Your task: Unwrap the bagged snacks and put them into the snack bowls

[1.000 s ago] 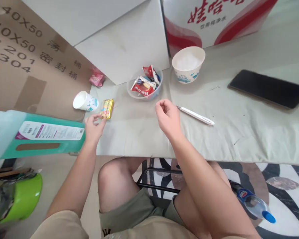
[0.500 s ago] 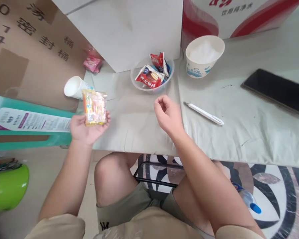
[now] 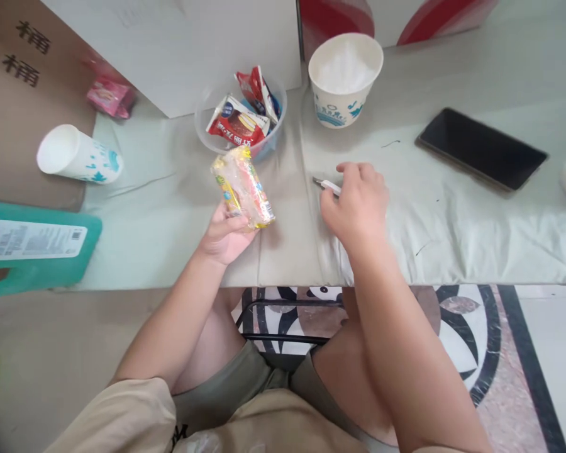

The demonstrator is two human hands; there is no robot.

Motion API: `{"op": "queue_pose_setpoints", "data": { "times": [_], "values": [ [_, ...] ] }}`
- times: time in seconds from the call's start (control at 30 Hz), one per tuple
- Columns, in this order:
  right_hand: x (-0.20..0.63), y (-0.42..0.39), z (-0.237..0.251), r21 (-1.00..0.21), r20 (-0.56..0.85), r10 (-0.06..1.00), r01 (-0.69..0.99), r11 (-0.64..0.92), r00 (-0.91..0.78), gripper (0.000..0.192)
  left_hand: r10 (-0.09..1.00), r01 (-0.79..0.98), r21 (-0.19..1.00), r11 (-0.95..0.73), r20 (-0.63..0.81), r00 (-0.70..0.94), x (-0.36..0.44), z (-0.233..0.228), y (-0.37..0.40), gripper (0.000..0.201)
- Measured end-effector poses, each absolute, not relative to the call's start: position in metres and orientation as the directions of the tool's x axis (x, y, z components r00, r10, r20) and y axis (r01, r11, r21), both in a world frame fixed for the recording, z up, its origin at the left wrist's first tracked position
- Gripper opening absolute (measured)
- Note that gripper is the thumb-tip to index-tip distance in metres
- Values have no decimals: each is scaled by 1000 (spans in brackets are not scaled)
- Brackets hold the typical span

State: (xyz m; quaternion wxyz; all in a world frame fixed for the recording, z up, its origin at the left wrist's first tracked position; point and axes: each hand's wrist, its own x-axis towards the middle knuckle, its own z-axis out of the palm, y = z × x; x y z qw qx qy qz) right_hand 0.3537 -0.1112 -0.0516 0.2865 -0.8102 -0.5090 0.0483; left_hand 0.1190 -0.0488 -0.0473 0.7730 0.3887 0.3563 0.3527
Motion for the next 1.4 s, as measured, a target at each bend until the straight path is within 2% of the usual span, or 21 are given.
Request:
{"op": "queue_pose_setpoints", "data": {
  "times": [0.17, 0.3, 0.4, 0.47, 0.53, 0.63, 0.77, 0.83, 0.9, 0.97, 1.07, 1.13, 1.23, 1.3, 1.33, 1.4],
  "values": [
    [359, -137, -50, -440, 142, 920, 856, -271, 365, 29, 847, -136, 956, 260, -158, 507, 128, -59, -47, 75],
    [356, -139, -43, -435, 113, 889, 827, -357, 444, 15, 803, -32, 994, 103, -64, 593, 131, -64, -49, 87],
    [342, -135, -36, -633, 206, 820, 711, -305, 534, 18, 764, 10, 1000, 23, -24, 644, 132, -68, -52, 92],
    [326, -133, -33, -770, 280, 777, 615, -169, 564, 22, 756, 37, 998, -52, 15, 654, 132, -70, -54, 95],
    [311, -132, -32, -820, 332, 772, 571, -49, 542, 26, 746, 71, 990, -120, 43, 664, 131, -71, -57, 97],
    [293, -129, -34, -803, 361, 828, 594, 42, 430, 37, 732, 104, 982, -156, 44, 680, 129, -71, -60, 97],
    [286, -127, -35, -727, 458, 838, 667, 162, 297, 14, 733, 86, 988, -130, 37, 680, 130, -73, -61, 104],
    [285, -127, -35, -673, 549, 800, 696, 251, 242, 14, 729, 36, 995, -91, 42, 683, 132, -74, -62, 115],
    [285, -130, -34, -644, 565, 809, 699, 311, 160, 19, 737, -42, 997, -61, 73, 672, 134, -75, -62, 119],
    [284, -133, -32, -656, 474, 879, 689, 306, 61, 22, 757, -87, 993, -74, 113, 644, 134, -73, -62, 109],
    [285, -137, -25, -731, 315, 949, 635, 251, -13, 21, 774, -13, 987, -158, 132, 620, 134, -70, -59, 68],
    [287, -139, -20, -798, 267, 961, 577, 176, 76, 18, 793, 33, 980, -194, 137, 594, 135, -68, -58, 50],
    [289, -141, -17, -885, 176, 915, 465, -13, 362, 22, 838, 31, 976, -215, 168, 519, 135, -67, -58, 42],
    [286, -141, -19, -948, 77, 859, 304, -95, 507, 25, 860, 70, 955, -289, 227, 457, 133, -66, -58, 36],
    [284, -142, -21, -973, 9, 845, 198, -115, 535, 27, 867, 102, 933, -346, 276, 416, 130, -65, -57, 33],
    [277, -144, -23, -991, -109, 871, 19, -134, 479, 28, 869, 175, 879, -445, 375, 323, 123, -63, -55, 30]
  ]
}}
